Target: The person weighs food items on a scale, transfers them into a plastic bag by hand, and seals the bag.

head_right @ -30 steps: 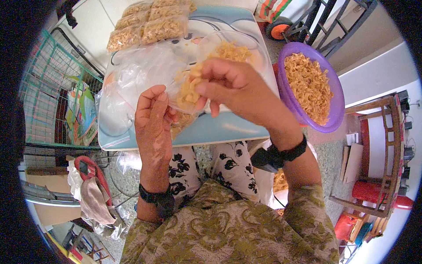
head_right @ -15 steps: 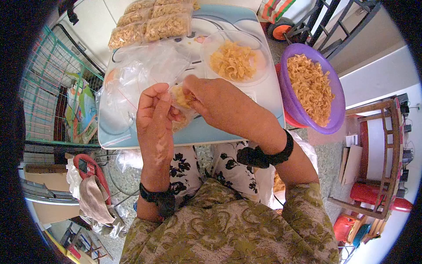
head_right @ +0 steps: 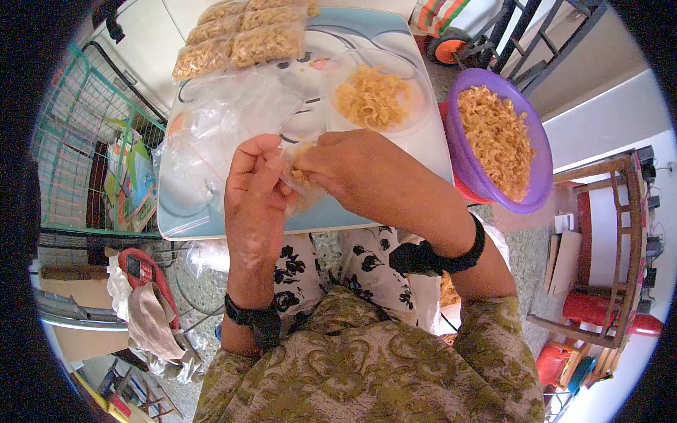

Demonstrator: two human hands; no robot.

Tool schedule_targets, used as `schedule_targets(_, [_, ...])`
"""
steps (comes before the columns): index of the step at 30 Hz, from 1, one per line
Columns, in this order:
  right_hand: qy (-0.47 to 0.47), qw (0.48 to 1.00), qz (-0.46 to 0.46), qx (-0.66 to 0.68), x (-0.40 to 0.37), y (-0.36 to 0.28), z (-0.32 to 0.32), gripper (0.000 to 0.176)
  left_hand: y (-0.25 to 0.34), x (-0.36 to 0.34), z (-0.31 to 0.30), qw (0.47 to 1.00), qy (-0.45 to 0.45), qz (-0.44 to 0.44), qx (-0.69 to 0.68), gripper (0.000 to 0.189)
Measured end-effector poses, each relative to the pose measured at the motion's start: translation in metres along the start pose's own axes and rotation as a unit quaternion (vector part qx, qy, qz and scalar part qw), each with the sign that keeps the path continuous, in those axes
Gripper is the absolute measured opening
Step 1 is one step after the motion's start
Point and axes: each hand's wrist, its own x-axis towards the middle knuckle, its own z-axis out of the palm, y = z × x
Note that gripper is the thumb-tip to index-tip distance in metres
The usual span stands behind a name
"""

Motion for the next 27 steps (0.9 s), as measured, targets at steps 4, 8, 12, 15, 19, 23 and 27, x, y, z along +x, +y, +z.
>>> schedule_targets(4, [-0.056,0.998,0.015,-0.035,0.005,0.006,0.013,0.010,0.002,-0.003,0.002,0.999,-0.020,0.015,0.049,0.023])
schedule_targets(8, [-0.073,0.993,0.077,-0.059,0.010,0.002,0.025,0.010,-0.003,-0.003,-0.001,0.998,-0.021,0.023,0.051,0.020])
schedule_targets(12, [0.026,0.986,0.161,0.046,0.011,-0.012,0.017,0.011,0.005,-0.001,-0.006,1.000,0.022,0.000,0.016,0.019])
schedule_targets(15, [0.034,0.972,0.205,0.106,0.007,-0.022,0.004,0.011,0.005,0.001,-0.008,0.999,0.023,-0.005,-0.044,0.018])
schedule_targets(19, [0.066,0.995,0.067,0.039,0.002,-0.003,0.018,0.012,0.005,-0.001,-0.008,0.996,0.004,-0.014,-0.085,0.018])
schedule_targets(23, [0.058,0.998,0.028,-0.001,0.007,0.006,0.030,0.011,0.001,-0.001,-0.011,0.992,0.000,-0.044,-0.118,0.020])
schedule_targets(27, [0.160,0.985,-0.038,0.047,0.011,0.003,0.025,0.017,0.006,0.004,-0.021,0.987,-0.005,-0.001,-0.161,0.022])
